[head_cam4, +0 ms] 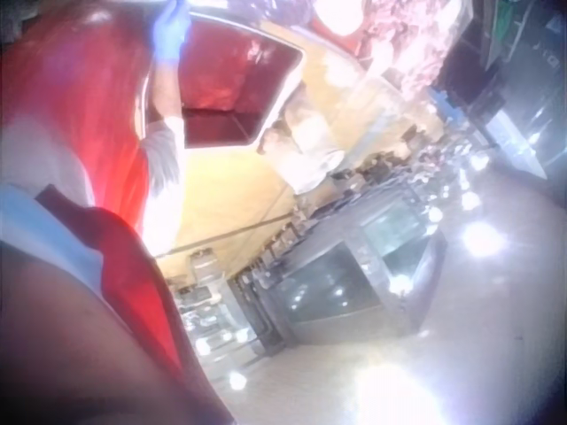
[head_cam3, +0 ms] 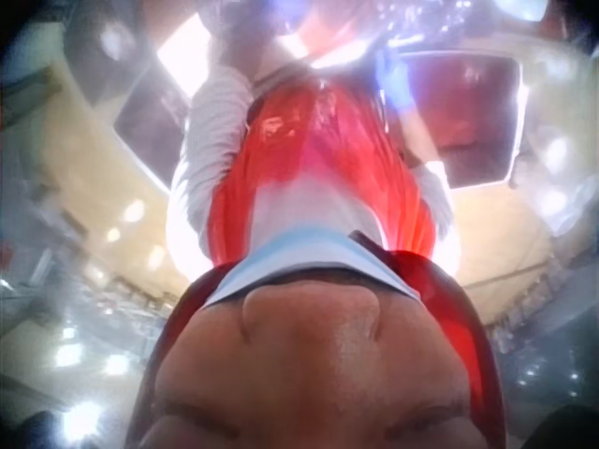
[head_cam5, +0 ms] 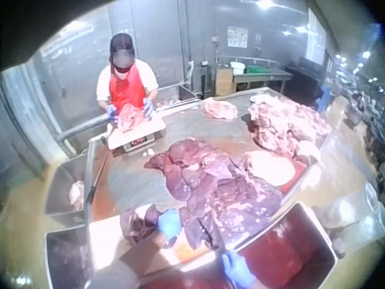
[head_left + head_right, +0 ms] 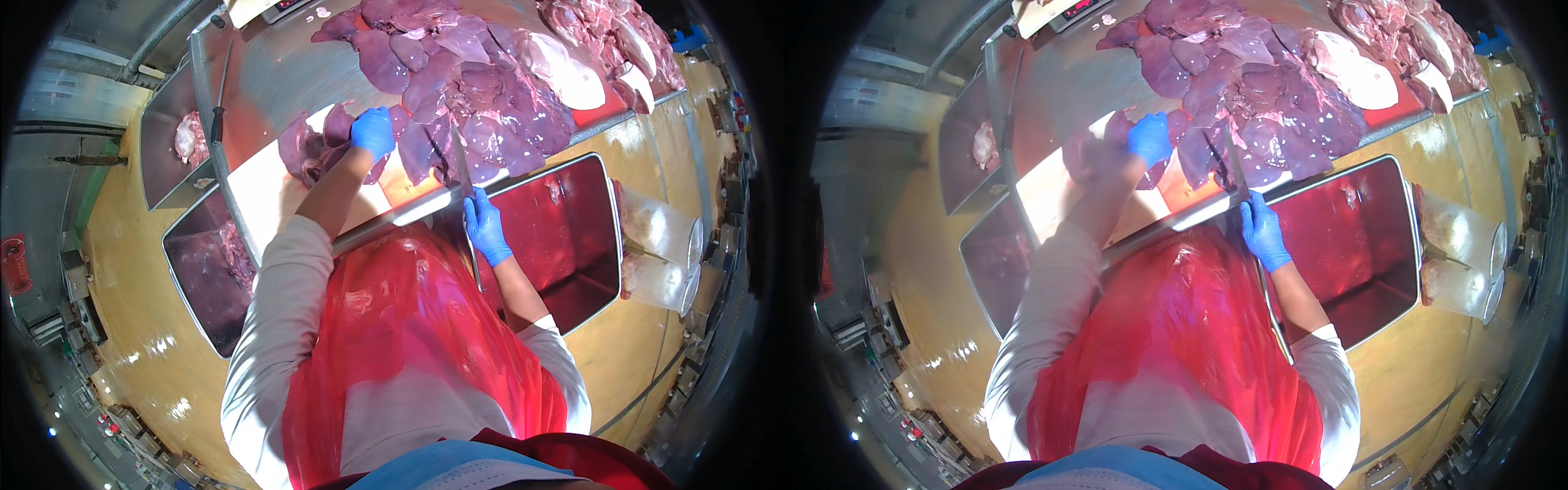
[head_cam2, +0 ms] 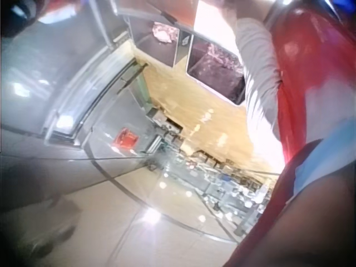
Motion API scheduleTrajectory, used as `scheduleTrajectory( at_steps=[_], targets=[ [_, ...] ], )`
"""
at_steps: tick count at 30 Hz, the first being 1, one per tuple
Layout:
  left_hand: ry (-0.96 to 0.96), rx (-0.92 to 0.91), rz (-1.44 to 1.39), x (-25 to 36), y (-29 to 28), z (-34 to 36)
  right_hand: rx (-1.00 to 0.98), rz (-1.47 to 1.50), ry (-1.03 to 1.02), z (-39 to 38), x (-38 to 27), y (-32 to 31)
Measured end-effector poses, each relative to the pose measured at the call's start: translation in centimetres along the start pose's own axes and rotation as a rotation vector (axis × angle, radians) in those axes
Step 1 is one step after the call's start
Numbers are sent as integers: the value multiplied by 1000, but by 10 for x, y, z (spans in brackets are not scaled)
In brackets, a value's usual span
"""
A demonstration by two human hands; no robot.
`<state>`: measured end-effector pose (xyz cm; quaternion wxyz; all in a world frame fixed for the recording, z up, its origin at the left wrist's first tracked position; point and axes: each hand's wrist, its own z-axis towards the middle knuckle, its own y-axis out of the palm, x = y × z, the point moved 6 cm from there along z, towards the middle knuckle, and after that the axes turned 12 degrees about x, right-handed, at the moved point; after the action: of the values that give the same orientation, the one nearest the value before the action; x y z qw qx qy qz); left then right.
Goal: The person uses a knife to cut large pieces of dark red meat on a white cutting board. They trim and slice the meat into smaller portions, placing the cut pieces into a metal bin to the left.
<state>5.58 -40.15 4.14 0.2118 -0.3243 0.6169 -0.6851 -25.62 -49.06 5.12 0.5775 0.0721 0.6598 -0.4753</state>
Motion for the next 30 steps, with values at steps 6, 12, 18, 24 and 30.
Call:
scheduleTrajectory(
  at_steps=[6,12,18,24,30],
  targets=[
    [209,-49,-319,0,1,-3,-48,-32,157,23,18,-11],
    [-237,-368,-1618,-39,-92,-61,-404,-260,-217,105,-34,42],
    [81,-157,-1067,-67,-127,-32,-823,-185,-747,147,-126,177],
    [-316,86,-1133,-96,-134,-6,-1067,0,-416,129,-110,225],
    [-363,93,-1070,-66,-115,46,-1013,289,275,82,-57,184]
  ],
)
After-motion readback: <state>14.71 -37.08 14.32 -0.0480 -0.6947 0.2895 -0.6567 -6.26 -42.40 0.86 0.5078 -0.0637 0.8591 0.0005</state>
